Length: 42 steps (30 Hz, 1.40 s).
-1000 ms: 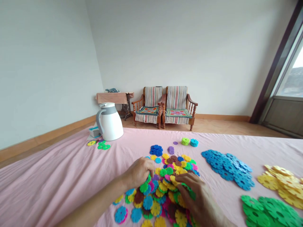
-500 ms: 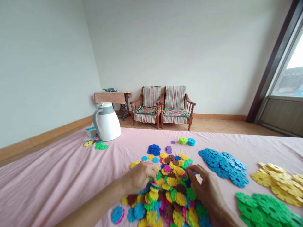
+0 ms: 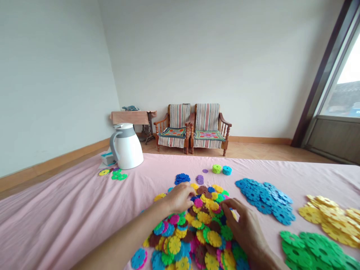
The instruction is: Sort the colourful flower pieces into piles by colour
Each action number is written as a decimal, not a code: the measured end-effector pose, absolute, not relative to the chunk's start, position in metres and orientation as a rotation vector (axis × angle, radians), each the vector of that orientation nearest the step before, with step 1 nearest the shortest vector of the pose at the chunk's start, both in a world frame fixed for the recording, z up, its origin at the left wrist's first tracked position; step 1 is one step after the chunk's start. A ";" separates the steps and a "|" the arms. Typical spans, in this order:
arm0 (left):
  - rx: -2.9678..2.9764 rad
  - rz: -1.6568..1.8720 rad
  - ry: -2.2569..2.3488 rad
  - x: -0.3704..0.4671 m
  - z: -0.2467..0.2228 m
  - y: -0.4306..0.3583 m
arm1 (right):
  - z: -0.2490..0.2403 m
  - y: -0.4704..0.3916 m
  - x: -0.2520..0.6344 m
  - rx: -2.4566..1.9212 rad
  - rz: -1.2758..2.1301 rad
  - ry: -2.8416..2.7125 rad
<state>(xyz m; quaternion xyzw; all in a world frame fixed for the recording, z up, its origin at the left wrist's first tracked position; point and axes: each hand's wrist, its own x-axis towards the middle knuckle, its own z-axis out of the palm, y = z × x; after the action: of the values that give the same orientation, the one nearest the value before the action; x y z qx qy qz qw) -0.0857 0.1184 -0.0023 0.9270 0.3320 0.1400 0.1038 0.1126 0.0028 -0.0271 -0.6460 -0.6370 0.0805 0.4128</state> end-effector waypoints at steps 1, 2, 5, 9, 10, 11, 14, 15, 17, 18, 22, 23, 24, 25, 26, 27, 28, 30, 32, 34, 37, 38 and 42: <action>2.739 0.398 0.961 -0.084 0.000 0.120 | -0.027 0.003 0.113 -1.625 0.213 -1.603; 2.743 0.378 0.937 -0.083 0.003 0.121 | -0.028 0.003 0.113 -1.624 0.220 -1.604; 2.739 0.300 0.859 -0.081 0.009 0.123 | -0.028 0.004 0.112 -1.613 0.227 -1.603; 2.652 0.256 0.820 -0.084 0.008 0.124 | -0.028 0.004 0.113 -1.598 0.233 -1.600; 2.624 0.268 0.810 -0.085 0.006 0.124 | -0.029 0.004 0.113 -1.598 0.234 -1.601; 2.599 0.289 0.798 -0.087 0.005 0.124 | -0.029 0.004 0.113 -1.598 0.234 -1.602; 2.533 0.346 0.760 -0.091 0.003 0.119 | -0.030 0.005 0.113 -1.600 0.238 -1.613; 2.509 0.345 0.748 -0.092 0.004 0.117 | -0.030 0.005 0.113 -1.600 0.240 -1.616; 2.447 0.344 0.748 -0.094 0.006 0.115 | -0.030 0.005 0.112 -1.600 0.243 -1.618; 2.413 0.363 0.777 -0.095 0.007 0.115 | -0.030 0.005 0.112 -1.599 0.244 -1.617; 2.306 0.545 1.025 -0.098 0.004 0.129 | -0.029 0.004 0.111 -1.596 0.248 -1.611; 2.287 0.592 1.093 -0.098 0.001 0.135 | -0.029 0.004 0.111 -1.598 0.250 -1.612; 2.267 0.636 1.154 -0.098 -0.001 0.142 | -0.029 0.003 0.111 -1.599 0.252 -1.615; 2.242 0.682 1.214 -0.097 -0.004 0.150 | -0.028 0.003 0.111 -1.601 0.254 -1.618; 2.213 0.728 1.272 -0.097 -0.007 0.157 | -0.028 0.003 0.111 -1.603 0.253 -1.621; 2.185 0.772 1.322 -0.097 -0.009 0.163 | -0.028 0.003 0.111 -1.604 0.249 -1.625; 2.157 0.810 1.363 -0.098 -0.011 0.169 | -0.028 0.003 0.111 -1.603 0.242 -1.627; 2.116 0.878 1.419 -0.100 -0.012 0.176 | -0.027 0.003 0.111 -1.602 0.233 -1.626; 2.107 0.924 1.435 -0.105 -0.009 0.176 | -0.027 0.004 0.111 -1.598 0.234 -1.621; 2.134 0.928 1.396 -0.109 -0.003 0.168 | -0.026 0.004 0.111 -1.598 0.243 -1.620; 2.211 0.823 1.235 -0.112 0.007 0.147 | -0.027 0.004 0.111 -1.591 0.250 -1.631; 2.247 0.755 1.154 -0.111 0.009 0.138 | -0.028 0.004 0.111 -1.591 0.252 -1.633; 2.410 0.462 0.827 -0.103 0.014 0.109 | -0.028 0.004 0.110 -1.597 0.259 -1.630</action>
<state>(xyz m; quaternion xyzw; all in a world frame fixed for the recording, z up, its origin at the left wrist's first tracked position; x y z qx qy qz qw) -0.1035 0.1093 0.0140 0.8954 0.3074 0.1717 0.2725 0.1104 0.0040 -0.0279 -0.6341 -0.6474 0.1027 0.4102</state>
